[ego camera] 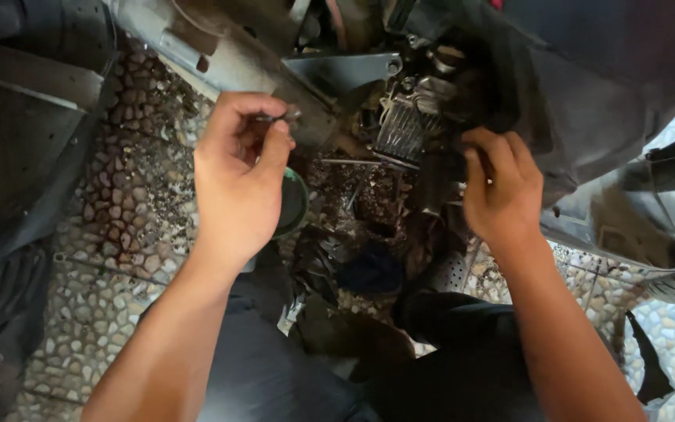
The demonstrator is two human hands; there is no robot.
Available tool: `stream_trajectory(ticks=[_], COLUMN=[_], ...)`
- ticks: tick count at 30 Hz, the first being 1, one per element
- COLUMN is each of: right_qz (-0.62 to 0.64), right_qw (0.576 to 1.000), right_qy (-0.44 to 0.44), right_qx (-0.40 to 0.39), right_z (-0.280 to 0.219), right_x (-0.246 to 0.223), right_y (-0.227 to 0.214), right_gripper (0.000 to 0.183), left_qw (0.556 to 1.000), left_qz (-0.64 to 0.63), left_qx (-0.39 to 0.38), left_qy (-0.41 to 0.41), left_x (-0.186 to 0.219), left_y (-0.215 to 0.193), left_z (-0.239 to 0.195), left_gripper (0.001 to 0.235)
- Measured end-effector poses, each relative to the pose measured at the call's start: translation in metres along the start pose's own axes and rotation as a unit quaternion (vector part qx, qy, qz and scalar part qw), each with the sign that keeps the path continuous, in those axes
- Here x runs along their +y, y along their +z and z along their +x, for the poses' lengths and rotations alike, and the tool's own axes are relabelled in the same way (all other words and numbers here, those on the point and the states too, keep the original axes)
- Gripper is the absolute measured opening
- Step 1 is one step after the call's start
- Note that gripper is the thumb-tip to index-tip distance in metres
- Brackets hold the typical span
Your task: The person sits on the floor and uses a wrench to loosen and remove a bolt from the motorcycle engine. They then handle the small metal bolt and a washer with their hands, inspecting the parts over a green container placed on the floor.
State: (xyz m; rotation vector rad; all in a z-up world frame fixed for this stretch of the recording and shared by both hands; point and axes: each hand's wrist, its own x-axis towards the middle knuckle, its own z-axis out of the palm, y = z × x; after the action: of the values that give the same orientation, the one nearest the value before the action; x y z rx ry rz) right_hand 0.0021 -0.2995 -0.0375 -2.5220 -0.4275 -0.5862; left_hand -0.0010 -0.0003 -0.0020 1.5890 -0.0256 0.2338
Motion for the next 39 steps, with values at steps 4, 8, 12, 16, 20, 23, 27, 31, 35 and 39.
stream_trajectory(ticks=[4, 8, 12, 16, 20, 23, 27, 31, 35, 39], right_qz=[0.016, 0.008, 0.112, 0.077, 0.01, -0.008, -0.002, -0.001, 0.028, 0.038], right_qw=[1.0, 1.0, 0.993, 0.995, 0.995, 0.996, 0.997, 0.998, 0.999, 0.998], right_qy=[0.016, -0.013, 0.022, -0.04, -0.075, -0.073, -0.066, -0.052, -0.032, -0.043], right_qx=[0.002, 0.006, -0.036, -0.051, -0.063, -0.044, -0.046, -0.026, -0.016, -0.017], right_z=[0.0, -0.004, 0.003, 0.021, 0.029, 0.021, 0.022, 0.021, 0.02, 0.02], right_x=[-0.004, 0.001, -0.009, -0.009, -0.011, -0.015, -0.014, -0.006, 0.003, -0.001], right_y=[0.001, 0.003, 0.002, 0.005, 0.01, 0.013, 0.012, 0.011, 0.012, 0.016], right_gripper=[0.016, 0.016, 0.02, 0.024, 0.023, 0.02, 0.018, 0.016, 0.013, 0.013], left_qw=[1.0, 1.0, 1.0, 1.0, 1.0, 1.0, 1.0, 1.0, 1.0, 1.0], left_qz=[-0.004, 0.005, 0.017, 0.019, 0.011, -0.002, -0.008, -0.014, -0.027, -0.005], left_qx=[0.003, 0.007, 0.011, 0.008, 0.009, 0.01, 0.015, 0.005, 0.006, 0.003], left_qy=[0.004, -0.004, -0.005, -0.007, -0.014, -0.013, -0.018, -0.011, -0.008, 0.001], left_x=[-0.001, 0.0, 0.0, -0.001, -0.001, 0.0, 0.0, -0.001, -0.003, -0.004], left_y=[-0.003, -0.002, -0.002, 0.0, -0.002, -0.004, -0.003, -0.002, -0.003, -0.001], left_z=[0.0, -0.001, 0.0, 0.002, 0.0, 0.002, 0.001, 0.0, 0.001, 0.001], left_gripper=[0.015, 0.015, 0.015, 0.015, 0.015, 0.015, 0.016, 0.016, 0.016, 0.015])
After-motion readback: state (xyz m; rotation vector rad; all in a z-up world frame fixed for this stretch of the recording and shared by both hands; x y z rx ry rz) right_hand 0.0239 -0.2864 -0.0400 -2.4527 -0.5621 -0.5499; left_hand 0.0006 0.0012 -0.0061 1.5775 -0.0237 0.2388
